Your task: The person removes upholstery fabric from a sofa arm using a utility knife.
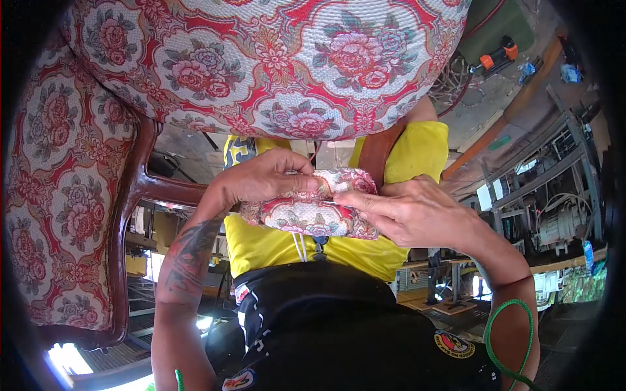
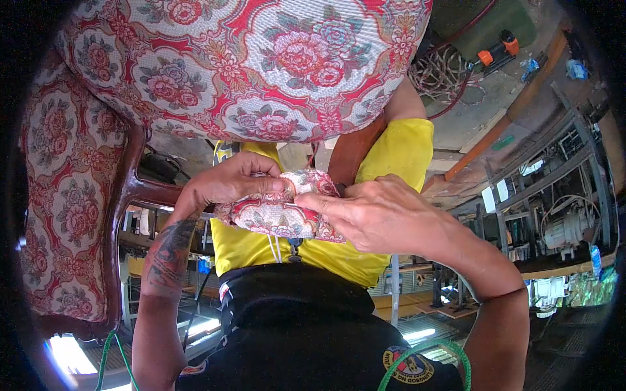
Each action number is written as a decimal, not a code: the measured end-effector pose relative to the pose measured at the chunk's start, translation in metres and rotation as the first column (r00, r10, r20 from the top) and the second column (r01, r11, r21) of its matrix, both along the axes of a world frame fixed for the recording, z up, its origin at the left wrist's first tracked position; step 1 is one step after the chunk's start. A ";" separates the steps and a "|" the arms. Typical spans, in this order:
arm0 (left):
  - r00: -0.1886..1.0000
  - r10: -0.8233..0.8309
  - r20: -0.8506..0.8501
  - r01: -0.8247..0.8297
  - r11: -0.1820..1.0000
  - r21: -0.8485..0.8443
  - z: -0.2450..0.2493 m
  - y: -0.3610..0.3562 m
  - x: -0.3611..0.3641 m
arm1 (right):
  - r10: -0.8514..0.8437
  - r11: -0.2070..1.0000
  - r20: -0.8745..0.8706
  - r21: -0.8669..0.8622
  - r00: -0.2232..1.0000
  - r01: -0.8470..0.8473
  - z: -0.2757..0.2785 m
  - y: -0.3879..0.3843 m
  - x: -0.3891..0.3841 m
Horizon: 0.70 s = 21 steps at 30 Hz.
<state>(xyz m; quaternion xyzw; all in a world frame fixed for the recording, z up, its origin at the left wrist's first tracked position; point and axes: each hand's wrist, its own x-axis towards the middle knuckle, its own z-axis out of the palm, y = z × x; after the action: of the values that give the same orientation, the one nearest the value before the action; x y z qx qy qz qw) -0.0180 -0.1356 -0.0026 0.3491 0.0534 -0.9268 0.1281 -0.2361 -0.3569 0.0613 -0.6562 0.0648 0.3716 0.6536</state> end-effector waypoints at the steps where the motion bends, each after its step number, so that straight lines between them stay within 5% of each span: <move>1: 1.000 0.002 0.000 -0.002 1.000 -0.001 0.000 0.002 -0.001 | -0.012 1.000 -0.002 0.009 1.000 0.012 0.000 0.002 0.000; 21: 0.995 0.100 -0.022 -0.101 0.994 -0.038 -0.007 0.007 -0.003 | 0.019 1.000 0.005 -0.013 1.000 -0.019 -0.002 0.003 0.010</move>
<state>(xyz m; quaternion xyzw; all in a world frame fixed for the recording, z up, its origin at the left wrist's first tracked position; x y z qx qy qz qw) -0.0212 -0.1288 -0.0098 0.3340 0.0539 -0.9235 0.1807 -0.2258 -0.3541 0.0592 -0.6618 0.0593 0.3757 0.6461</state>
